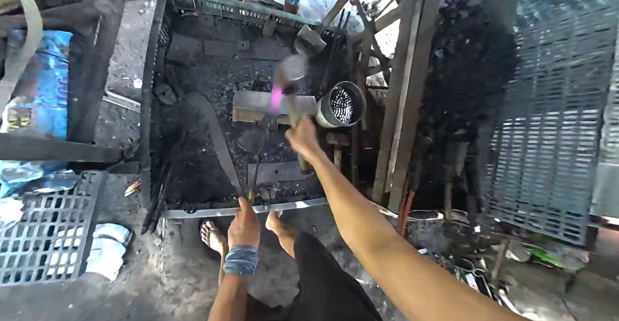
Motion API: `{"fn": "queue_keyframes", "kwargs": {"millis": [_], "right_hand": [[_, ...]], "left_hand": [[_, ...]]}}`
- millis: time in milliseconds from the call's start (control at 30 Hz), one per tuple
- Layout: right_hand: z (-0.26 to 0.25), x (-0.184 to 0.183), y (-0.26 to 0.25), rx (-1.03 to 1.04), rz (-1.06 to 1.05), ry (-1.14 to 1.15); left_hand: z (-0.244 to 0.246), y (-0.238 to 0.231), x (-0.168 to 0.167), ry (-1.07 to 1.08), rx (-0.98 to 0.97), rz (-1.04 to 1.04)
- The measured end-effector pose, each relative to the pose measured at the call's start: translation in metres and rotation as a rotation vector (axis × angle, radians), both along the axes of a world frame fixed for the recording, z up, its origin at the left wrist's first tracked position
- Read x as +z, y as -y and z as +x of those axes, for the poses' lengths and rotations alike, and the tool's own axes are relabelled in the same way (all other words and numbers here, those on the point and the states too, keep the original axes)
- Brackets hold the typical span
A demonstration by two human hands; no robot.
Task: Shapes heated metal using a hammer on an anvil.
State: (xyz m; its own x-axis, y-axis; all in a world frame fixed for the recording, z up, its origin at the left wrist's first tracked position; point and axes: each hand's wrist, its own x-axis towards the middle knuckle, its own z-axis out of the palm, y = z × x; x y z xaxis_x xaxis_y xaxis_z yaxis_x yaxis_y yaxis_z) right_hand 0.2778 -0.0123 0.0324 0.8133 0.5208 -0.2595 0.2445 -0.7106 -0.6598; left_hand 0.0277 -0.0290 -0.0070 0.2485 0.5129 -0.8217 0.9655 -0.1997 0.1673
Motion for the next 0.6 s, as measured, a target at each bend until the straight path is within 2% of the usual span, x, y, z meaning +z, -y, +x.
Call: {"fn": "queue_keyframes", "kwargs": {"millis": [33,67,100,233,300,367,433,500,533,600], "right_hand": [[-0.003,-0.014,0.003,-0.029,-0.006,-0.206],[0.005,0.003,-0.003,-0.044,0.012,-0.356],[0.015,0.039,-0.013,-0.048,0.072,-0.402],[0.038,0.211,0.017,0.008,0.203,-0.152],[0.047,0.273,0.04,0.049,0.2,0.002],[0.051,0.314,0.059,0.051,0.177,0.114],[0.054,0.328,0.07,0.03,0.119,0.186],[0.059,0.307,0.071,0.017,0.093,0.211],[0.064,0.28,0.066,0.017,0.097,0.196],[0.076,0.201,0.045,0.023,0.076,0.1]], "left_hand": [[-0.002,0.003,0.007,-0.01,-0.002,-0.009],[0.0,0.0,0.015,-0.02,-0.009,-0.009],[0.001,-0.002,0.021,-0.026,-0.016,-0.006],[-0.009,0.008,0.029,-0.008,-0.027,0.021],[-0.011,0.008,0.022,0.012,-0.018,0.043],[-0.012,0.007,0.019,0.013,-0.018,0.041],[-0.012,0.006,0.019,-0.009,-0.032,0.029],[-0.01,0.007,0.019,-0.027,-0.044,0.011],[-0.007,0.008,0.015,-0.037,-0.043,0.001],[-0.006,0.017,-0.003,-0.052,-0.028,0.002]]}}
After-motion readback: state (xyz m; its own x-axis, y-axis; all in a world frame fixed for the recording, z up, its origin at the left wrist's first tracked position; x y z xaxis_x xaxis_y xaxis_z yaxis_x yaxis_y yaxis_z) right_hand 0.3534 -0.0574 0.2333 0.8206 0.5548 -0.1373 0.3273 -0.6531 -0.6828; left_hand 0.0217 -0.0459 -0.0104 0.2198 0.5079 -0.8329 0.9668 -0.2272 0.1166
